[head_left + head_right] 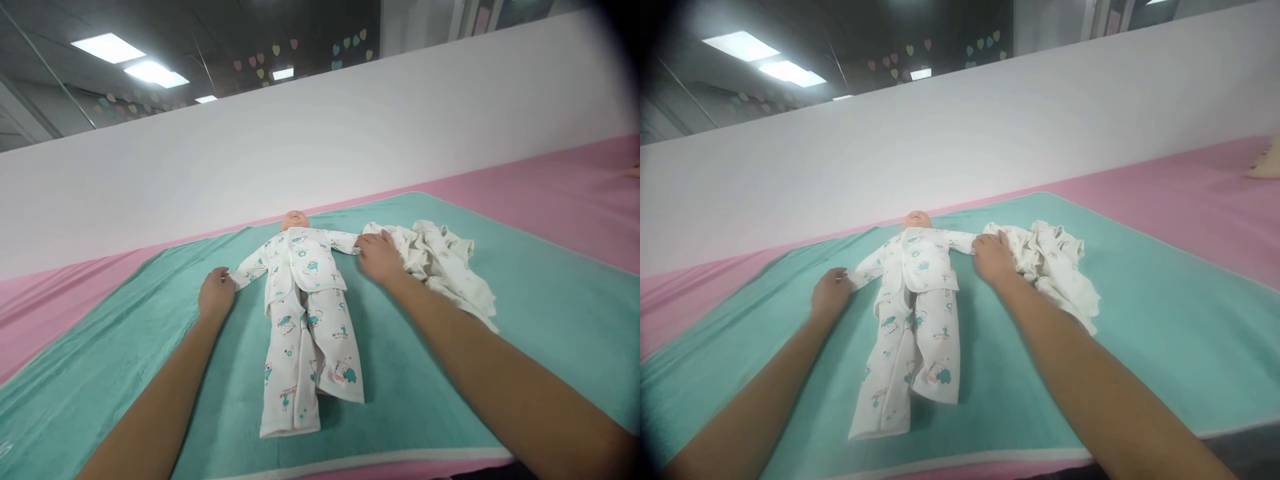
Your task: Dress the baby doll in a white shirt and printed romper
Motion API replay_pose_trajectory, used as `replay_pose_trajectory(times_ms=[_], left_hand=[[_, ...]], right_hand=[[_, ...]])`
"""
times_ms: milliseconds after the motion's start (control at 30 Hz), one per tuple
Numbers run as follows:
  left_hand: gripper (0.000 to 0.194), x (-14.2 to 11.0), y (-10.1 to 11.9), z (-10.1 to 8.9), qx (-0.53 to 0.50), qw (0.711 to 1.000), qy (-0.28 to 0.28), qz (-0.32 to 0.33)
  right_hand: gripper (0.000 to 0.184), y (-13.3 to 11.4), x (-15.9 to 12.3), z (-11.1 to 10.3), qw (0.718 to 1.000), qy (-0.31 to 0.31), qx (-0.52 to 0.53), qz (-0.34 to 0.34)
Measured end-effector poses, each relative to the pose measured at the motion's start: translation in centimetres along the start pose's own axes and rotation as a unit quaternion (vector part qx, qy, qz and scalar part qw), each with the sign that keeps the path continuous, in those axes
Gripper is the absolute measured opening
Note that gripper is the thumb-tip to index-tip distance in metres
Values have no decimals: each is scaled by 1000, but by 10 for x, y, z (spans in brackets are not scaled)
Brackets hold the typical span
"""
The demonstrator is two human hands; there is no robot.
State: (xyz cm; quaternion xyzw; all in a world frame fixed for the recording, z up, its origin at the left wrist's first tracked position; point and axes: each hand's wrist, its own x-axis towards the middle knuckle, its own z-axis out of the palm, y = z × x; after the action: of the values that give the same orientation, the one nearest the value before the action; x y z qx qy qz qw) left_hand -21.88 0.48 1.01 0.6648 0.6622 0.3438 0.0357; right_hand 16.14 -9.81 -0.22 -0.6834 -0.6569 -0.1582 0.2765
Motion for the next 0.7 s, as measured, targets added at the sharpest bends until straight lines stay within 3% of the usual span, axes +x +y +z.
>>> replay_pose_trajectory(times_ms=[100,167,267,367,433,500,567,633,700], left_hand=[[32,-12,23,-4,-27,995,62,77],[31,-23,42,-3,-84,985,57,136],[34,-41,70,3,-175,965,-40,192],[42,-54,88,9,-213,935,-152,241],[48,-59,95,10,-222,925,-187,244],[47,-63,99,7,-229,930,-190,216],[30,-65,102,4,-226,938,-173,196],[12,-67,104,2,-214,945,-146,201],[14,-69,106,1,-202,946,-119,225]], right_hand=[[27,-37,-4,-4,993,14,112,-43],[27,-62,-7,-7,980,30,190,-56],[35,-89,-12,-11,960,39,257,-102],[54,-104,-16,-13,953,-27,245,-176],[60,-108,-18,-13,957,-55,223,-177],[52,-111,-18,-13,965,-43,207,-155],[39,-112,-19,-13,970,-15,197,-141],[29,-113,-18,-15,973,3,187,-136],[19,-114,-17,-18,977,10,171,-130]])
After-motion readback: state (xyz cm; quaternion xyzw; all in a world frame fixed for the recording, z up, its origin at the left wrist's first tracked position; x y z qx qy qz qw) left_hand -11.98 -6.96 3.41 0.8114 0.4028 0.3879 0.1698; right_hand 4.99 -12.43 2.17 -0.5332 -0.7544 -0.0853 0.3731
